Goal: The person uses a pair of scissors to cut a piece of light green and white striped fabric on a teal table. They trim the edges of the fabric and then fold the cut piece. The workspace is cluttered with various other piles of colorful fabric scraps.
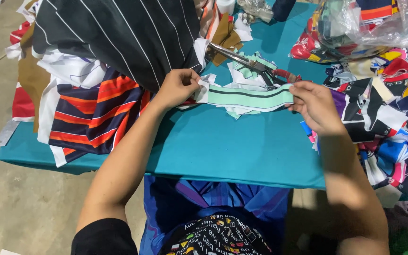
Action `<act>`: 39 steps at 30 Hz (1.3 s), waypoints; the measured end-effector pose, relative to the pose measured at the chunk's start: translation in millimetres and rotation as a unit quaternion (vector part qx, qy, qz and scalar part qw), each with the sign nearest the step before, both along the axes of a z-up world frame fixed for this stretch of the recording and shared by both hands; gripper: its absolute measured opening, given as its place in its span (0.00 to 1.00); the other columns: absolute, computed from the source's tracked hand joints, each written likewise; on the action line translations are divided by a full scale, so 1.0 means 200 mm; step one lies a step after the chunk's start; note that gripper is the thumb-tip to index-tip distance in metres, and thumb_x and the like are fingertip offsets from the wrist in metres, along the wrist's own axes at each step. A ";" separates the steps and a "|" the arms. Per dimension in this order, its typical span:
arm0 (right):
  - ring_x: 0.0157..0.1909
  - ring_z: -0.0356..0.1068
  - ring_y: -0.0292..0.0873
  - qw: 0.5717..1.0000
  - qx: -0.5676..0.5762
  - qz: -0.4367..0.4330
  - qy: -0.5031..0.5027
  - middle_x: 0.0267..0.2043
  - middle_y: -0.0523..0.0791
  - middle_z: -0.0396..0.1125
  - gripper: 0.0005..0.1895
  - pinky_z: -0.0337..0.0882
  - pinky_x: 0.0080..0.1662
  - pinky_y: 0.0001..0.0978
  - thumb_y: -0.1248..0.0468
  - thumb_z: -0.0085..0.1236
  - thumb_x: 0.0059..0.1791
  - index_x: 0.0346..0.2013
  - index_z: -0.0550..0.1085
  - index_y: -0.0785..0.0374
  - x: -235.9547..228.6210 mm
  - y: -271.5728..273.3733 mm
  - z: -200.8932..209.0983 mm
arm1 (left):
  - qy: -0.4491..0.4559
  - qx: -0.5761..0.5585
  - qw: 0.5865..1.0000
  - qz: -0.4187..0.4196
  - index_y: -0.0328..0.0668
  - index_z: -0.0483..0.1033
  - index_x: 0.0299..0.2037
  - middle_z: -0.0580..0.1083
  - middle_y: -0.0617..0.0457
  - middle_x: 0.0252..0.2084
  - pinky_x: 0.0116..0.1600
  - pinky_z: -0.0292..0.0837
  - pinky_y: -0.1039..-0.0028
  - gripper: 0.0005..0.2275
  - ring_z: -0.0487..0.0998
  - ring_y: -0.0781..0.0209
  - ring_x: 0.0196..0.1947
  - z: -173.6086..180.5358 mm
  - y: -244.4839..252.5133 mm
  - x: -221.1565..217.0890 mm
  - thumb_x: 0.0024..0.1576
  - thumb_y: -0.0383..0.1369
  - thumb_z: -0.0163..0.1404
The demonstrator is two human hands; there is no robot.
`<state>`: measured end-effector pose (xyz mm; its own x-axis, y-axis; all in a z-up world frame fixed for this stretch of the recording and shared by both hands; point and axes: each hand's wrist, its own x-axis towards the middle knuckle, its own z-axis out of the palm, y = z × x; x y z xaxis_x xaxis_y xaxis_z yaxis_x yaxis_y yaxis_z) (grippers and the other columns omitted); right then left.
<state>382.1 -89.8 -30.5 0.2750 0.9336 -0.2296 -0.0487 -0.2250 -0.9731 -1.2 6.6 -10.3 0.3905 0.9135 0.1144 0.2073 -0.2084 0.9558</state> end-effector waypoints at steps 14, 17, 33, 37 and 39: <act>0.30 0.78 0.52 0.986 0.015 0.165 -0.030 0.33 0.59 0.72 0.16 0.84 0.31 0.43 0.73 0.62 0.49 0.47 0.71 0.83 -0.81 0.33 0.06 | -0.003 -0.022 1.000 -0.004 0.37 0.83 0.31 0.76 0.47 0.22 0.32 0.74 0.73 0.06 0.77 0.60 0.24 -0.02 0.02 -0.02 0.54 0.24 0.51; 0.32 0.79 0.54 0.983 0.004 0.179 -0.029 0.36 0.62 0.73 0.15 0.85 0.34 0.45 0.75 0.60 0.49 0.47 0.72 0.83 -0.92 0.32 0.10 | -0.007 -0.029 1.000 -0.007 0.37 0.83 0.31 0.76 0.48 0.21 0.31 0.75 0.74 0.06 0.78 0.61 0.23 -0.03 0.03 -0.01 0.54 0.25 0.51; 0.53 0.73 0.53 0.917 -0.064 0.363 -0.154 0.55 0.61 0.72 0.22 0.77 0.50 0.48 0.69 0.42 0.56 0.64 0.69 0.73 -0.91 0.12 0.54 | 0.010 0.062 0.998 -0.025 0.36 0.80 0.32 0.77 0.48 0.24 0.35 0.77 0.69 0.02 0.80 0.55 0.26 -0.04 -0.01 0.01 0.51 0.25 0.58; 0.51 0.78 0.60 0.830 -0.105 0.400 -0.374 0.49 0.61 0.76 0.24 0.76 0.51 0.53 0.62 0.47 0.55 0.64 0.70 0.68 -0.78 0.05 0.72 | 0.020 0.099 0.995 -0.027 0.36 0.80 0.32 0.77 0.45 0.23 0.34 0.77 0.69 0.01 0.80 0.53 0.26 -0.04 -0.02 0.01 0.52 0.23 0.57; 0.47 0.75 0.68 0.825 0.098 0.266 -0.489 0.44 0.63 0.74 0.30 0.75 0.43 0.57 0.66 0.61 0.47 0.65 0.71 0.67 -0.74 -0.01 0.74 | 0.019 0.132 0.990 -0.034 0.35 0.79 0.34 0.77 0.43 0.24 0.33 0.77 0.65 0.03 0.80 0.50 0.25 -0.05 -0.03 0.01 0.51 0.22 0.54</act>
